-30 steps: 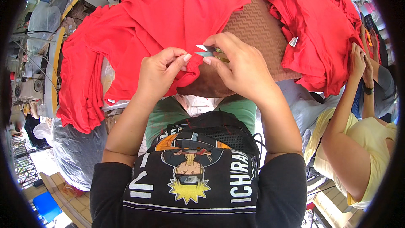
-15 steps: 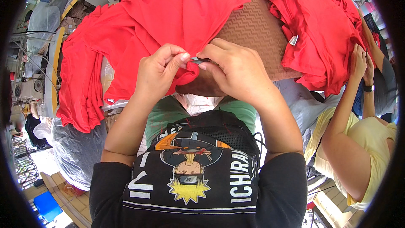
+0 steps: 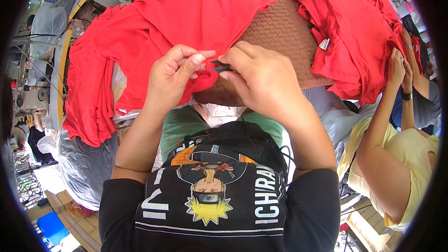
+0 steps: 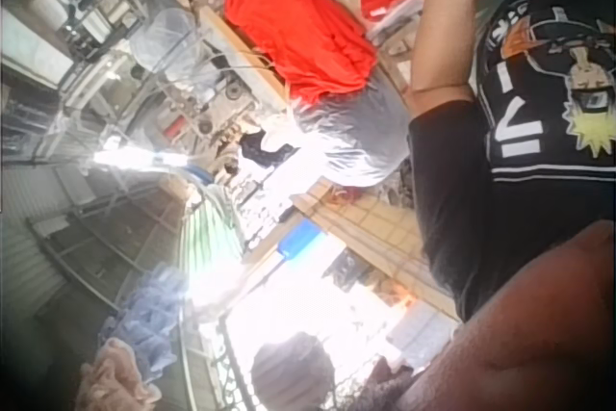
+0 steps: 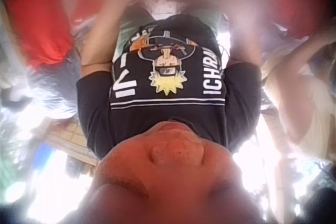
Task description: The person uses thread nippers to trim loose threads from red shirts, handling them one at a time and turning them over to inspect different seams.
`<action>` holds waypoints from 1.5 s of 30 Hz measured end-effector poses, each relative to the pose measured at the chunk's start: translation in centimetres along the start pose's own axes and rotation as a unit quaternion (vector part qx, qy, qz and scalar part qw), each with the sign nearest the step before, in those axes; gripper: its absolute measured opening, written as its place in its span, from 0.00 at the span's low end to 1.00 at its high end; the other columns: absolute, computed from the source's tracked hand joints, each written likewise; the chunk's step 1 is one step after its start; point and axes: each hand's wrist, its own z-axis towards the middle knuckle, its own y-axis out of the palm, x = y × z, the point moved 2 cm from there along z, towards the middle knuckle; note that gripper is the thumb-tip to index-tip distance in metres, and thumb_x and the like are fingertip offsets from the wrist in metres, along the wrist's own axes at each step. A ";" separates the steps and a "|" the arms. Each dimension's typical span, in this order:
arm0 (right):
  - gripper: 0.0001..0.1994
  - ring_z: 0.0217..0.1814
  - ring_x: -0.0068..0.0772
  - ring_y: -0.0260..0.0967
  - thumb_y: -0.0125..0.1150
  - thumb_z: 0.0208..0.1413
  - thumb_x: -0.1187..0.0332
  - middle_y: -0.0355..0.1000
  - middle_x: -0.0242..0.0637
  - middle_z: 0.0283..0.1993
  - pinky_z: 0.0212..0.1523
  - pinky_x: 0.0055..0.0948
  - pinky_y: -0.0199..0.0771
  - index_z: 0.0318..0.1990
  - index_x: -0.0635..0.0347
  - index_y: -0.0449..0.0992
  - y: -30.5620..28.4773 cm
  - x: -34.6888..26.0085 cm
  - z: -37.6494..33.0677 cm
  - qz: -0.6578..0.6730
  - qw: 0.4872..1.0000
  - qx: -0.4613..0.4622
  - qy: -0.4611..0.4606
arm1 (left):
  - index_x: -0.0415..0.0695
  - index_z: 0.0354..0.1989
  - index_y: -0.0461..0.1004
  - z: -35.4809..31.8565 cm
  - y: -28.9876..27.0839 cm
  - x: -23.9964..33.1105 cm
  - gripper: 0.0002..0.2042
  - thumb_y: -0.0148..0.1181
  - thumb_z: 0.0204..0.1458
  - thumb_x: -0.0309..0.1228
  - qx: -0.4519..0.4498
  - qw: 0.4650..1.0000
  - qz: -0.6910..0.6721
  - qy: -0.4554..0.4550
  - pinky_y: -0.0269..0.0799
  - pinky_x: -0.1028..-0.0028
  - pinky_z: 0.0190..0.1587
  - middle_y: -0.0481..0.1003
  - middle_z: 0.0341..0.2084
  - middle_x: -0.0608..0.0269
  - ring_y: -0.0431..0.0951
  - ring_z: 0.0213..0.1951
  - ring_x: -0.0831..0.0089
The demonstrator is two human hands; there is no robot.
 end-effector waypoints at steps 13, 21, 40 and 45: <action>0.10 0.37 0.43 0.76 0.65 0.50 0.72 0.73 0.40 0.35 0.35 0.36 0.76 0.40 0.60 0.75 -2.2 1.1 -0.3 0.015 0.995 0.074 0.057 | 0.42 0.15 0.77 -1.4 -3.1 6.9 0.29 0.44 0.63 0.48 -0.120 0.912 0.266 0.289 0.58 0.55 0.60 0.77 0.47 0.51 0.66 0.58 0.52; 0.13 0.36 0.44 0.76 0.68 0.50 0.68 0.76 0.44 0.36 0.37 0.34 0.76 0.41 0.63 0.75 -1.3 3.1 -0.7 0.038 0.985 0.089 0.144 | 0.51 0.43 0.78 1.5 2.2 -2.5 0.09 0.57 0.54 0.29 -0.166 0.810 0.472 0.306 0.59 0.56 0.62 0.73 0.53 0.61 0.66 0.61 0.60; 0.09 0.11 0.12 0.52 0.65 0.58 0.65 0.67 0.27 0.16 0.13 0.18 0.46 0.32 0.60 0.75 5.1 4.7 0.0 0.543 0.762 -0.110 0.336 | 0.46 0.27 0.68 0.7 -0.6 1.8 0.12 0.65 0.35 0.21 -0.005 0.820 0.416 0.394 0.69 0.56 0.57 0.75 0.28 0.66 0.78 0.39 0.63; 0.07 0.12 0.13 0.54 0.67 0.57 0.67 0.64 0.22 0.17 0.12 0.17 0.47 0.31 0.58 0.76 4.7 3.9 -0.6 0.650 0.678 0.000 0.343 | 0.48 0.28 0.70 -2.4 0.7 0.4 0.15 0.71 0.34 0.22 0.012 0.810 0.382 0.444 0.70 0.66 0.35 0.72 0.28 0.66 0.74 0.28 0.65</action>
